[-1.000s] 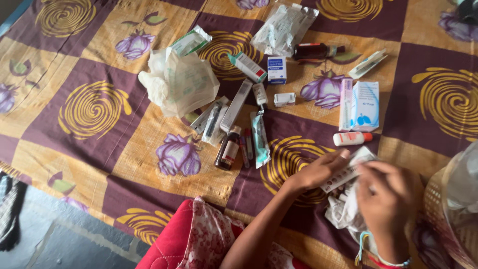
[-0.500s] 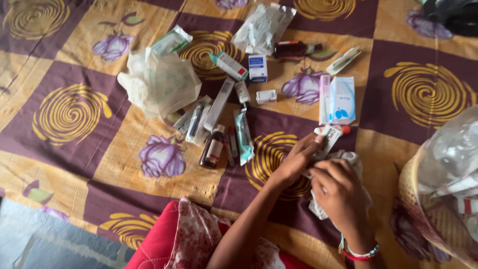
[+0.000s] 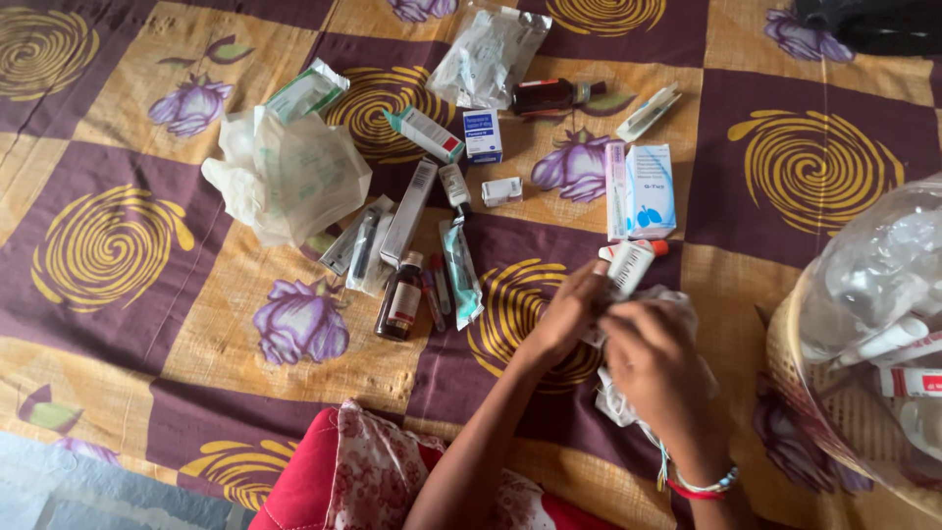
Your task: The person organizes various medication tubes, bottles, and boxes on a bed, picking them up individually to check them and placing some into a white cloth and others into a plastic basket.
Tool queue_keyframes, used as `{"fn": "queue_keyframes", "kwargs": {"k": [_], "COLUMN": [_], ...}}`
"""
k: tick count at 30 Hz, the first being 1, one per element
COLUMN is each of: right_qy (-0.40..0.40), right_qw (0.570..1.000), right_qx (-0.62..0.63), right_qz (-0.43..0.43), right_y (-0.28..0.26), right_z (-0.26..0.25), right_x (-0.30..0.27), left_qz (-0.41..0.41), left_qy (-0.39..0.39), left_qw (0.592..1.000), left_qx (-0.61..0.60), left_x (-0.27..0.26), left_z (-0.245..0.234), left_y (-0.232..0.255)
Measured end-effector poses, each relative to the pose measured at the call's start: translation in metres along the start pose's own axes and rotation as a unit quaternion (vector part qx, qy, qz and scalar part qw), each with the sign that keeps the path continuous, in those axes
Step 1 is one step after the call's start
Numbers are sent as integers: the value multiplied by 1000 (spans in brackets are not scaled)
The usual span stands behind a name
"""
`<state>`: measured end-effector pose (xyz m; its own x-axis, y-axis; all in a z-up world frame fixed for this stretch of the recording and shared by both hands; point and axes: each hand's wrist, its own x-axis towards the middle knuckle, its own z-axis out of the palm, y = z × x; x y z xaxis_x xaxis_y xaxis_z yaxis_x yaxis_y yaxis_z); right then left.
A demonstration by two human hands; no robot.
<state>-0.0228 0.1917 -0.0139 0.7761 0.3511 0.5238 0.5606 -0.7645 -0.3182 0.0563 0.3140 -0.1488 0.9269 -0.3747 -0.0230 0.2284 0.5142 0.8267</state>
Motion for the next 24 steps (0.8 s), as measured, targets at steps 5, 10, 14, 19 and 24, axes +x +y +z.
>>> {"fn": "queue_keyframes", "kwargs": {"k": [5, 10, 14, 19, 24], "right_qy": [-1, 92, 82, 21, -27], "right_qw": [999, 991, 995, 998, 1000], "right_qx": [-6, 3, -50, -52, -12], "right_qz": [-35, 96, 23, 4, -3], "right_y": [8, 20, 9, -5, -5], "right_z": [2, -6, 1, 6, 9], "right_x": [-1, -4, 6, 1, -6], "left_qz": [3, -55, -44, -25, 36], "left_qy": [-20, -33, -6, 59, 70], "left_qw": [1000, 993, 999, 990, 988], "left_qx": [11, 103, 11, -129, -133], "left_x": [3, -6, -10, -5, 5], "left_z": [-5, 13, 23, 15, 0], "left_y": [-10, 9, 24, 21, -11]}}
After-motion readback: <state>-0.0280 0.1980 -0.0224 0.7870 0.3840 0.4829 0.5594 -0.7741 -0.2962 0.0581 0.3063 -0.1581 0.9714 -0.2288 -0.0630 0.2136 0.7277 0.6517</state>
